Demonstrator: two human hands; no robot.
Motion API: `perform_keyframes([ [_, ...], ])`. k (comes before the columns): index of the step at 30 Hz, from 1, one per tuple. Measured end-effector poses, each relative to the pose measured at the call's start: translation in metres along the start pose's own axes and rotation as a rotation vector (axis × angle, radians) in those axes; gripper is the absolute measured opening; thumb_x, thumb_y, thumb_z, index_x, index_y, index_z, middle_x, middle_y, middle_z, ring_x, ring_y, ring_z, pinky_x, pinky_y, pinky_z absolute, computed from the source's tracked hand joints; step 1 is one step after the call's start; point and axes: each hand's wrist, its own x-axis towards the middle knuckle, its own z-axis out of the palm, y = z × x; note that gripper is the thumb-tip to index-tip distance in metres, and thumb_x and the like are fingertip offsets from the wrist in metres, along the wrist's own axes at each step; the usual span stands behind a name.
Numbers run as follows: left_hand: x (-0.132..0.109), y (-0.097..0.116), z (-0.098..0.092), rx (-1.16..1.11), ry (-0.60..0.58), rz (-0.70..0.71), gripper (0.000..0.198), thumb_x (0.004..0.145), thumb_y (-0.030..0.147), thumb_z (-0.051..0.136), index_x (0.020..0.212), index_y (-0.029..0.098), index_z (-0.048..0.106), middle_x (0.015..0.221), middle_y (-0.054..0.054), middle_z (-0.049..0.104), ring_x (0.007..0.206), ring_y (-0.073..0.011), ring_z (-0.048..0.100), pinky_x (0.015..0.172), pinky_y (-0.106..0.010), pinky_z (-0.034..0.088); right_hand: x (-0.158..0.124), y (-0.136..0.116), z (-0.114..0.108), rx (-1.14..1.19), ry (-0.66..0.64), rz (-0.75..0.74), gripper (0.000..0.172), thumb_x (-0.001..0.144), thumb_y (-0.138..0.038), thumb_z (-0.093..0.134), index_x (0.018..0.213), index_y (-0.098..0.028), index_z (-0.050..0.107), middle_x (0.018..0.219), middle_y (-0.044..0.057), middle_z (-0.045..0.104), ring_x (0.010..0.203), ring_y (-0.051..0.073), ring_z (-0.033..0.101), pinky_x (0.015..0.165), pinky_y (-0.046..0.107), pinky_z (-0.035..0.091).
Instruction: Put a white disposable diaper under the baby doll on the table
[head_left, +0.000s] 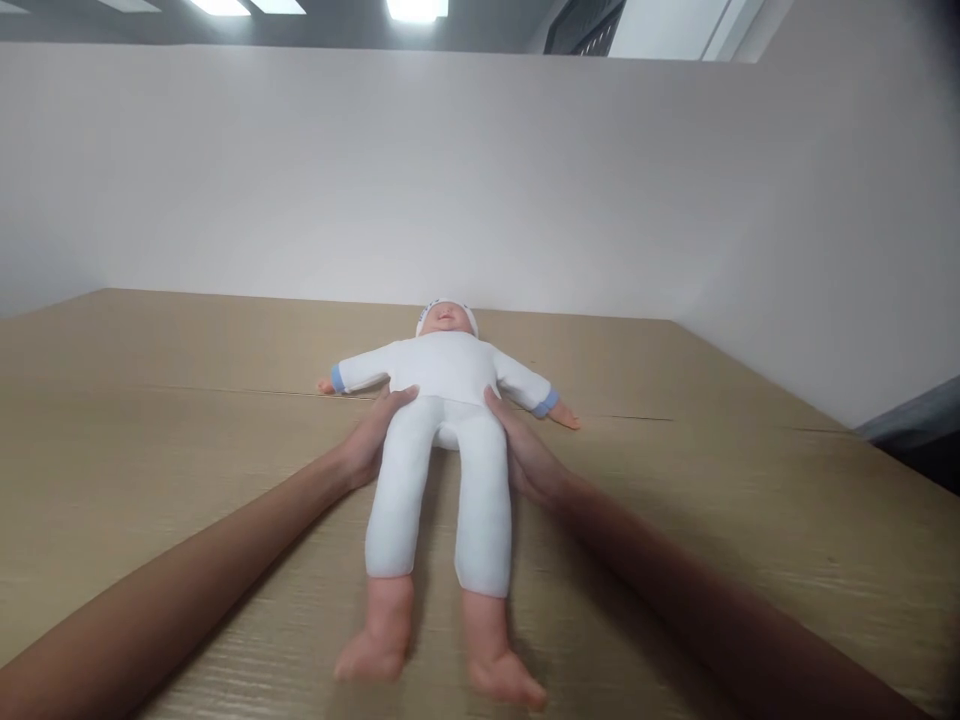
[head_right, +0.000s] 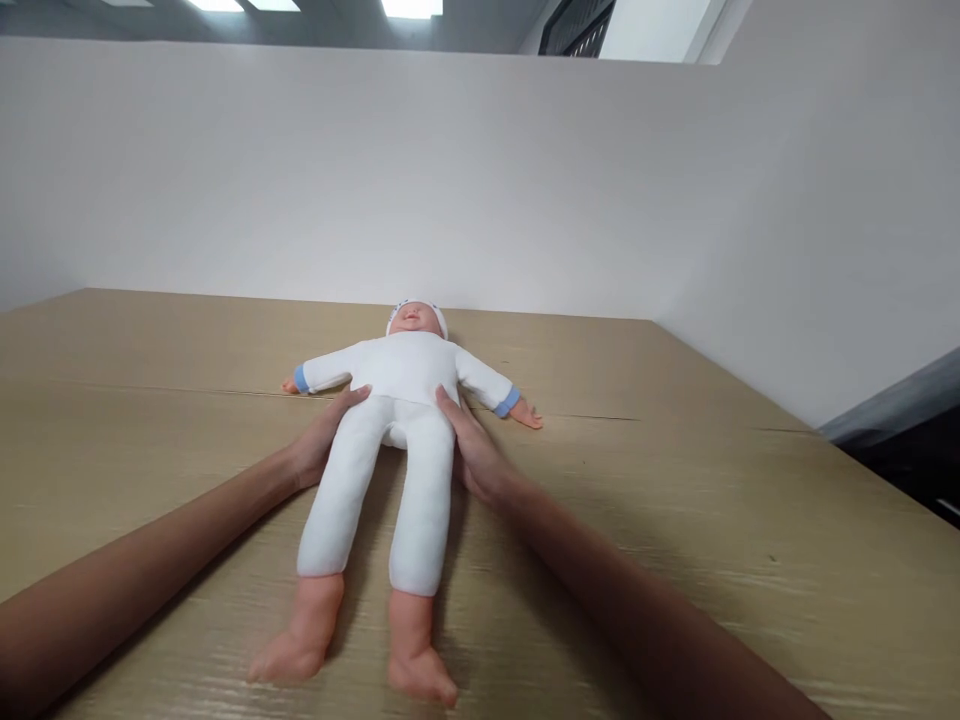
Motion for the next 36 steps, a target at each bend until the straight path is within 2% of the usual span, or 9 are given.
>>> perform_keyframes([
  [4, -0.001, -0.001, 0.001, 0.002, 0.029, 0.016, 0.075, 0.100, 0.048, 0.082, 0.164, 0.021, 0.055, 0.149, -0.015, 0.077, 0.139, -0.0387, 0.072, 0.115, -0.049, 0.058, -0.005, 0.010, -0.002, -0.018, 0.082, -0.088, 0.060, 0.102, -0.052, 0.076, 0.154, -0.024, 0.069, 0.144, 0.008, 0.083, 0.143, 0.035, 0.074, 0.125, 0.052, 0.061],
  [9, -0.001, -0.001, 0.000, -0.013, 0.049, 0.013, 0.075, 0.100, 0.049, 0.082, 0.162, 0.015, 0.057, 0.145, -0.018, 0.079, 0.141, -0.0411, 0.070, 0.115, -0.048, 0.057, -0.007, 0.019, -0.006, -0.051, 0.090, -0.165, 0.056, 0.098, -0.053, 0.077, 0.150, -0.033, 0.071, 0.153, 0.000, 0.078, 0.152, 0.032, 0.066, 0.132, 0.052, 0.053],
  [16, -0.005, 0.001, 0.001, 0.033, -0.024, 0.083, 0.065, 0.104, 0.056, 0.079, 0.157, 0.021, 0.063, 0.153, -0.015, 0.075, 0.149, -0.0385, 0.065, 0.127, -0.049, 0.049, -0.005, 0.023, -0.010, -0.113, 0.147, -0.137, 0.056, 0.098, -0.057, 0.079, 0.148, -0.033, 0.072, 0.149, 0.000, 0.080, 0.150, 0.032, 0.068, 0.133, 0.051, 0.051],
  [21, -0.013, 0.002, -0.003, 0.071, -0.014, 0.046, 0.061, 0.103, 0.056, 0.078, 0.151, 0.020, 0.067, 0.153, -0.015, 0.076, 0.153, -0.0418, 0.063, 0.125, -0.048, 0.052, -0.005, 0.023, -0.008, -0.070, 0.119, -0.150, 0.058, 0.095, -0.056, 0.082, 0.147, -0.033, 0.072, 0.150, 0.001, 0.080, 0.147, 0.033, 0.070, 0.128, 0.049, 0.057],
  [29, -0.014, -0.002, -0.007, 0.084, -0.072, 0.087, 0.065, 0.105, 0.051, 0.078, 0.160, 0.023, 0.057, 0.167, -0.011, 0.065, 0.158, -0.0381, 0.057, 0.129, -0.046, 0.049, -0.003, 0.021, -0.008, -0.079, 0.095, -0.170, 0.053, 0.099, -0.058, 0.080, 0.145, -0.033, 0.073, 0.152, 0.001, 0.079, 0.148, 0.031, 0.070, 0.130, 0.051, 0.055],
  [33, -0.014, -0.003, -0.006, 0.076, -0.062, 0.115, 0.070, 0.105, 0.051, 0.079, 0.164, 0.023, 0.054, 0.169, -0.015, 0.063, 0.152, -0.0355, 0.063, 0.130, -0.047, 0.049, 0.001, 0.024, -0.012, -0.169, 0.124, -0.170, 0.061, 0.099, -0.066, 0.075, 0.148, -0.031, 0.071, 0.154, 0.004, 0.077, 0.148, 0.032, 0.070, 0.131, 0.052, 0.053],
  [36, -0.017, -0.004, -0.004, 0.080, -0.024, 0.121, 0.075, 0.103, 0.054, 0.081, 0.166, 0.024, 0.053, 0.166, -0.015, 0.066, 0.150, -0.0335, 0.065, 0.129, -0.046, 0.050, 0.000, 0.027, -0.014, -0.286, 0.163, -0.219, 0.067, 0.098, -0.072, 0.072, 0.151, -0.030, 0.071, 0.163, 0.004, 0.071, 0.155, 0.031, 0.064, 0.136, 0.052, 0.046],
])
